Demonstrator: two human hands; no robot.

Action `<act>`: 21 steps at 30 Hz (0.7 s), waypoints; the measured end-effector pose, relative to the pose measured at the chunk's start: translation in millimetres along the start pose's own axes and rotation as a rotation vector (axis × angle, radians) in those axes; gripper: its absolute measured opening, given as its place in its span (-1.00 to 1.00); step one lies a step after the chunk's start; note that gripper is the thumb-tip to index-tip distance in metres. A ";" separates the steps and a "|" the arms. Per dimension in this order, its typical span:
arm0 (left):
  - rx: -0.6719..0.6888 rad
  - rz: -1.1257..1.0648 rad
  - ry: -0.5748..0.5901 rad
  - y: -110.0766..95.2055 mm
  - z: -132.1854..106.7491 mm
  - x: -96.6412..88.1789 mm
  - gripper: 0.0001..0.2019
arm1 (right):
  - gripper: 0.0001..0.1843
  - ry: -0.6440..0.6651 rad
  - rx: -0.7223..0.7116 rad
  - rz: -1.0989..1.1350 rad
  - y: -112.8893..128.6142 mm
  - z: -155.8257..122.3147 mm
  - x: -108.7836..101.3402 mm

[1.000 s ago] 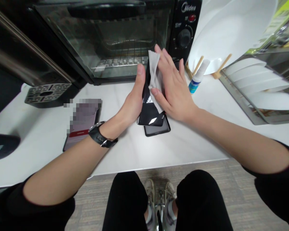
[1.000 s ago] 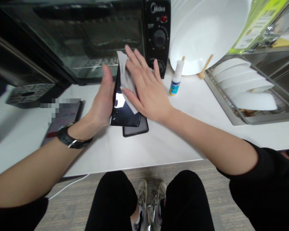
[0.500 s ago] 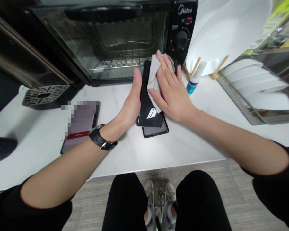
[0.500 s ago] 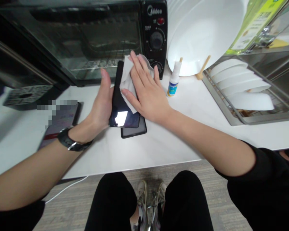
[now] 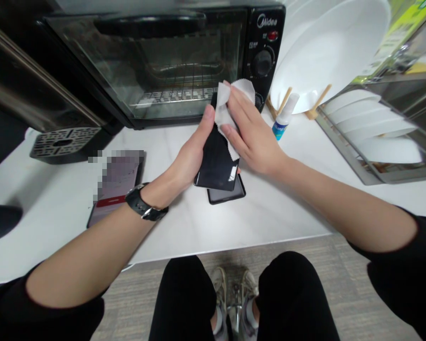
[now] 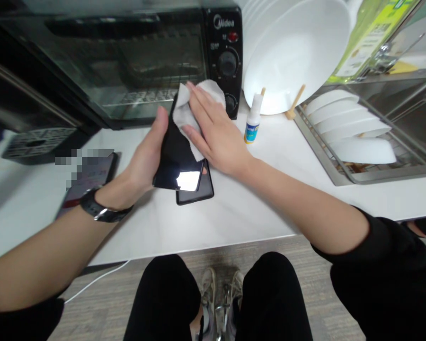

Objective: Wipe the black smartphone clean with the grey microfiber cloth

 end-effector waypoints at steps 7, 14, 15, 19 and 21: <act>-0.122 0.073 0.042 1.4 -11.0 2.9 -0.41 | -0.55 -0.394 0.223 0.125 -27.9 -5.4 -19.0; 0.022 0.053 -0.087 -3.8 -1.8 -12.5 -0.58 | -0.65 -0.334 0.283 0.191 -34.0 -4.7 -11.7; 0.047 0.043 -0.107 -3.0 0.3 -15.5 -0.60 | -0.62 -0.281 0.299 0.196 -33.3 -4.3 -8.5; 0.225 0.086 -0.175 -1.7 8.6 -24.4 -0.64 | -0.39 -0.096 0.435 0.216 -33.2 -6.7 4.4; 0.306 0.149 -0.177 -1.1 11.1 -24.3 -0.62 | -0.37 -0.072 0.487 0.212 -33.8 -8.3 6.6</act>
Point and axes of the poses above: each hand's wrist, its own z-axis towards the middle knuckle, its own x-axis out of the palm, y = z × x, the point moved 6 cm from there along z, towards the middle knuckle, and after that the axes turned 5 degrees about -y, right-handed, at the moved point
